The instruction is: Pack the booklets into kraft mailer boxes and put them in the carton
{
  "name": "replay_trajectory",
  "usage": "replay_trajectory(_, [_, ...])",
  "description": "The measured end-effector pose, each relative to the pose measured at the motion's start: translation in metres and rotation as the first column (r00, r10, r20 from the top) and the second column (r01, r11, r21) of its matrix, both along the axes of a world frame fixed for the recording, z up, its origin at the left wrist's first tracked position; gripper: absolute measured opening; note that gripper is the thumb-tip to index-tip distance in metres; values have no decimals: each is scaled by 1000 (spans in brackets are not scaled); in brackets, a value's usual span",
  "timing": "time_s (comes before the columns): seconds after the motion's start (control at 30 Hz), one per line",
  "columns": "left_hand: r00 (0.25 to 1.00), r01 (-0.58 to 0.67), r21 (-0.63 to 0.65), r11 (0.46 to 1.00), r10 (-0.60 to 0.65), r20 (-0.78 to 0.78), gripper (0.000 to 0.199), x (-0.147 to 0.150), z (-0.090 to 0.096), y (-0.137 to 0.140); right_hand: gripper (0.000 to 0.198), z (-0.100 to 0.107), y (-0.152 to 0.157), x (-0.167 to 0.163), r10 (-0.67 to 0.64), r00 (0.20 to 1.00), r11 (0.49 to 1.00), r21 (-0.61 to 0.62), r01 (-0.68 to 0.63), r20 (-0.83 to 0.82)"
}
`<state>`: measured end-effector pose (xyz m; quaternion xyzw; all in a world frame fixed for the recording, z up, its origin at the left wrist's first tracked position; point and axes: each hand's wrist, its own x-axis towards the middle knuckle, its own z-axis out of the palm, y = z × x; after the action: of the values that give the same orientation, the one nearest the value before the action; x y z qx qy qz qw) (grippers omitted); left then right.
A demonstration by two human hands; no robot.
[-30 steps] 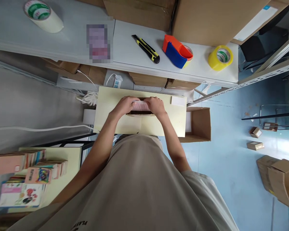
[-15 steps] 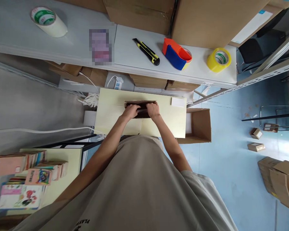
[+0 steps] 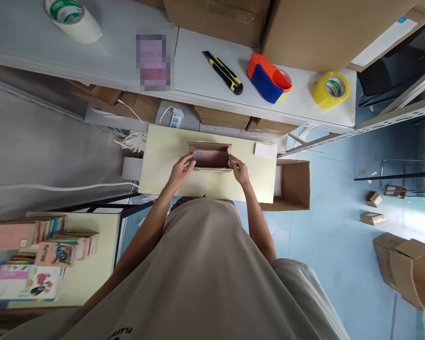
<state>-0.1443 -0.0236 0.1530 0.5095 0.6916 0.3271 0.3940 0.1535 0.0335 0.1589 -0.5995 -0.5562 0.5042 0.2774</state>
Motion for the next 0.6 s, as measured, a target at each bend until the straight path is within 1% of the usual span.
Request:
replay_trajectory(0.07, [994,94,35,995,-92,-51,47,4,3,-3,63,-4,-12,-2,1,1000,1000,-10,-2,-21])
replay_trajectory(0.2, [965,218,21,976,-213,-151,63,1,8,-13,55,-12,-31,-1,-42,999,998,-38,40,-35])
replay_trajectory(0.23, [958,238,15,971,-233,-169,64,-2,7,-16,53,-14,-34,0,-49,999,998,-50,48,-23])
replay_trajectory(0.3, [948,256,5,967,-250,-196,56,-7,5,-19,51,-16,-35,0,-58,998,996,-71,59,13])
replay_trajectory(0.4, [954,195,-44,980,-200,-224,40,-11,0,-19,57,-14,-35,3,-49,998,996,-67,51,28])
replay_trajectory(0.47, [960,118,-93,989,-137,-245,40,-11,-2,-15,63,-12,-35,6,-30,999,997,-74,31,9])
replay_trajectory(0.53, [960,53,-113,992,-82,-267,52,-11,-3,-9,64,-11,-36,9,-18,1000,995,-99,18,-4])
replay_trajectory(0.6, [958,17,-113,993,-48,-284,76,-12,-2,-2,58,-12,-36,10,-20,1000,993,-120,21,16])
